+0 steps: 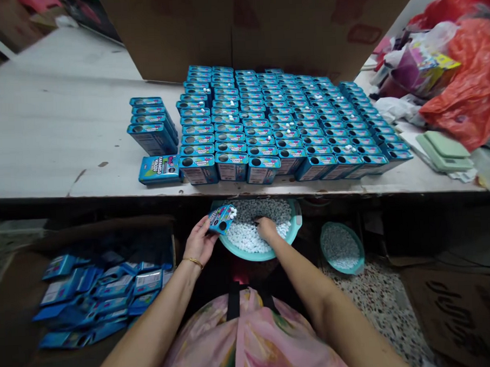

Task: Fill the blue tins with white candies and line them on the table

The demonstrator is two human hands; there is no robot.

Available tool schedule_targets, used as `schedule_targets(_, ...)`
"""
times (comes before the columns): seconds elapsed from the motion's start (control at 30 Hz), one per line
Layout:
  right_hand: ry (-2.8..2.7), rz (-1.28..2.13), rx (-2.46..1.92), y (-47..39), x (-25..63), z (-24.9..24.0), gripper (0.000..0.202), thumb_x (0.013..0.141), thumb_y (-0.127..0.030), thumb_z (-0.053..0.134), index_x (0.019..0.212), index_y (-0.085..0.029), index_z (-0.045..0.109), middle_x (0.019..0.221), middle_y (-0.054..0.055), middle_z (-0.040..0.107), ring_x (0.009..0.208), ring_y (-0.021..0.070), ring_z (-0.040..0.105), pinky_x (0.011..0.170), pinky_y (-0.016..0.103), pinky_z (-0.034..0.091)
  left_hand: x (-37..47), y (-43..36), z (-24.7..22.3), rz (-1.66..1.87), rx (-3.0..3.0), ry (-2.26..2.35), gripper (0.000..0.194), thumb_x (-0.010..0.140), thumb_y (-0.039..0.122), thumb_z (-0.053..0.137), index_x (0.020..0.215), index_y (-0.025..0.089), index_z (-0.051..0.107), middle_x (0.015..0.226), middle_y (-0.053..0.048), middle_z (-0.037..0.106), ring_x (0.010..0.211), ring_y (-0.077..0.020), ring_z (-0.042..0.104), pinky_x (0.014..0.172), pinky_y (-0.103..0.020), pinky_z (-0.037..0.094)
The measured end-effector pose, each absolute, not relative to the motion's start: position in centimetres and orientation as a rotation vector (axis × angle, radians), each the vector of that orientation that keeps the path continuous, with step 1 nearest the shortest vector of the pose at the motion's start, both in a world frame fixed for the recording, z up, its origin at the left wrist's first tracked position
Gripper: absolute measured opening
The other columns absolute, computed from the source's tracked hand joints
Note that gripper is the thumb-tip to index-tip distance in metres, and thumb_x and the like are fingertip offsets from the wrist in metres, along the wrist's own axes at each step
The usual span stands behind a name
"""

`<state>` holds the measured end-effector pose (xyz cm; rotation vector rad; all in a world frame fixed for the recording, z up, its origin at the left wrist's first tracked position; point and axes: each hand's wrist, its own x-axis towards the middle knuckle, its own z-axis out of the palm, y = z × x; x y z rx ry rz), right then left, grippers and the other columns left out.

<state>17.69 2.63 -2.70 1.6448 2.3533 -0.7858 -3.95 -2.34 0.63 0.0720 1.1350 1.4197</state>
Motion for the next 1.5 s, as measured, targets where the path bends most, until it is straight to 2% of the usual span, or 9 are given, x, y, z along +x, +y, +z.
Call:
schedule_targets(0.2,2.425,-0.947,1.805,2.5,21.2,-1.0,0.032,0.081,-0.014,0.040,0.106,-0.017,0.060,0.105,0.004,0.064,0.096,0.0133,0.056,0.080,0.019,0.040,-4.0,-2.2,1.0,1.448,0.062,1.102,0.019,0.071,0.010,0.060,0.089,0.016,0.058,0.086,-0.005,0.062,0.071,-0.0128,0.060,0.063,-0.028,0.053)
schedule_targets(0.43,2.532,-1.180,1.821,2.5,24.4,6.9,0.029,0.075,-0.014,0.048,0.096,-0.022,0.066,0.091,0.002,0.067,0.087,0.0156,0.058,0.076,0.024,0.042,-1.5,-2.0,2.2,1.470,-0.041,1.173,0.016,0.072,0.009,0.057,0.087,0.016,0.056,0.082,-0.005,0.062,0.066,-0.0135,0.061,0.059,-0.030,0.053)
schedule_targets(0.57,2.547,-1.042,1.694,2.9,23.6,10.6,0.030,0.075,-0.015,0.047,0.096,-0.025,0.066,0.094,0.001,0.066,0.091,0.0160,0.056,0.077,0.022,0.040,0.2,-1.8,2.5,1.456,-0.065,1.195,0.016,0.073,0.009,0.057,0.087,0.016,0.054,0.077,-0.004,0.062,0.063,-0.0136,0.061,0.061,-0.033,0.053)
schedule_targets(0.7,2.487,-0.732,1.606,2.9,21.6,12.6,0.032,0.077,-0.017,0.044,0.099,-0.030,0.064,0.099,0.002,0.065,0.096,0.0178,0.055,0.076,0.023,0.038,1.5,-1.7,2.3,1.443,-0.089,1.194,0.015,0.073,0.010,0.057,0.086,0.016,0.053,0.071,-0.003,0.061,0.061,-0.0130,0.061,0.062,-0.034,0.052)
schedule_targets(0.87,2.414,-0.444,1.522,2.8,20.2,14.1,0.032,0.075,-0.013,0.044,0.093,-0.029,0.064,0.094,0.005,0.065,0.091,0.0194,0.056,0.073,0.026,0.037,1.9,-1.3,2.1,1.435,-0.114,1.185,0.015,0.073,0.010,0.058,0.085,0.017,0.053,0.073,-0.002,0.062,0.063,-0.0133,0.061,0.065,-0.035,0.051)
schedule_targets(1.1,2.375,-0.327,1.506,2.6,19.6,15.9,0.027,0.075,-0.010,0.043,0.090,-0.021,0.063,0.093,0.009,0.063,0.087,0.0199,0.058,0.072,0.028,0.039,1.8,-0.8,2.1,1.438,-0.142,1.189,0.016,0.072,0.010,0.059,0.085,0.018,0.053,0.074,-0.002,0.061,0.061,-0.0125,0.060,0.065,-0.034,0.051)
schedule_targets(1.5,2.422,-0.249,1.490,1.6,19.3,17.6,0.028,0.077,-0.011,0.038,0.092,-0.019,0.060,0.094,0.011,0.061,0.087,0.0212,0.057,0.072,0.030,0.041,2.0,-0.7,1.9,1.371,-0.118,1.205,0.016,0.072,0.007,0.056,0.084,0.017,0.052,0.071,-0.001,0.060,0.059,-0.0123,0.059,0.061,-0.033,0.052)
